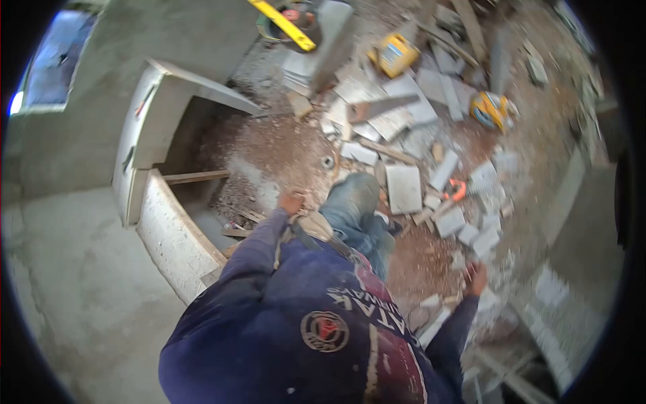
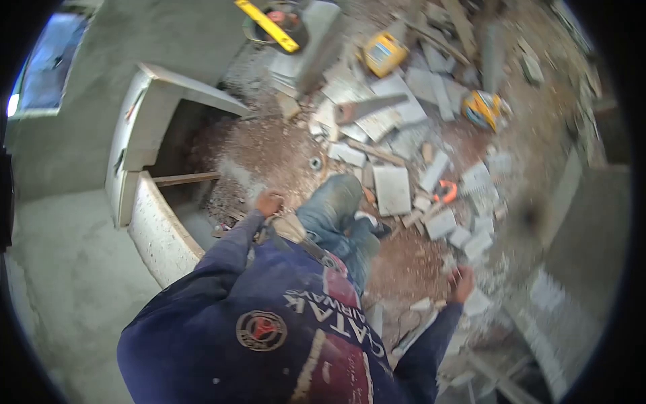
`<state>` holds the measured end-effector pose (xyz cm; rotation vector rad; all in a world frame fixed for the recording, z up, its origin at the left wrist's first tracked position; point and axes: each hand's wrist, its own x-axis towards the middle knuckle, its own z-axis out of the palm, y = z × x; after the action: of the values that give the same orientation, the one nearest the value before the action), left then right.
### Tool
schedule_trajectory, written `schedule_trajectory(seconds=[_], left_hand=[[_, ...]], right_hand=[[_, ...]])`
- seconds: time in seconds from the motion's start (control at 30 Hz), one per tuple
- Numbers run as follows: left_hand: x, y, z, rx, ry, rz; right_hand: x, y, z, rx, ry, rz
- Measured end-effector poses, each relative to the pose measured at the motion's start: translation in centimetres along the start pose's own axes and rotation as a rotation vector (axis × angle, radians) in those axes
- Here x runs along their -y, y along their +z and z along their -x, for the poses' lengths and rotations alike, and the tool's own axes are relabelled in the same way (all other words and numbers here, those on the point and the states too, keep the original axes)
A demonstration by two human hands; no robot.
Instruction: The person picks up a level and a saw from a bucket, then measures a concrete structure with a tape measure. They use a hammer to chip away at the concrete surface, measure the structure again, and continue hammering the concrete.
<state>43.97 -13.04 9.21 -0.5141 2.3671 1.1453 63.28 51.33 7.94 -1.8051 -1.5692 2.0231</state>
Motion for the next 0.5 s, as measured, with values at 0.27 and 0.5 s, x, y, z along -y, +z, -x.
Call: schedule_trajectory(seconds=[0.27,0.5], left_hand=[[-0.8,-0.3,-10.6,-0.255,0.570,-0.298],[-1.4,-12.4,-13.8,0.157,0.483,0.022]], right_hand=[[-7.2,1.4,5.5,0.150,0.094,0.168],[-21.5,16.0,15.6,0.538,-0.153,1.234]])
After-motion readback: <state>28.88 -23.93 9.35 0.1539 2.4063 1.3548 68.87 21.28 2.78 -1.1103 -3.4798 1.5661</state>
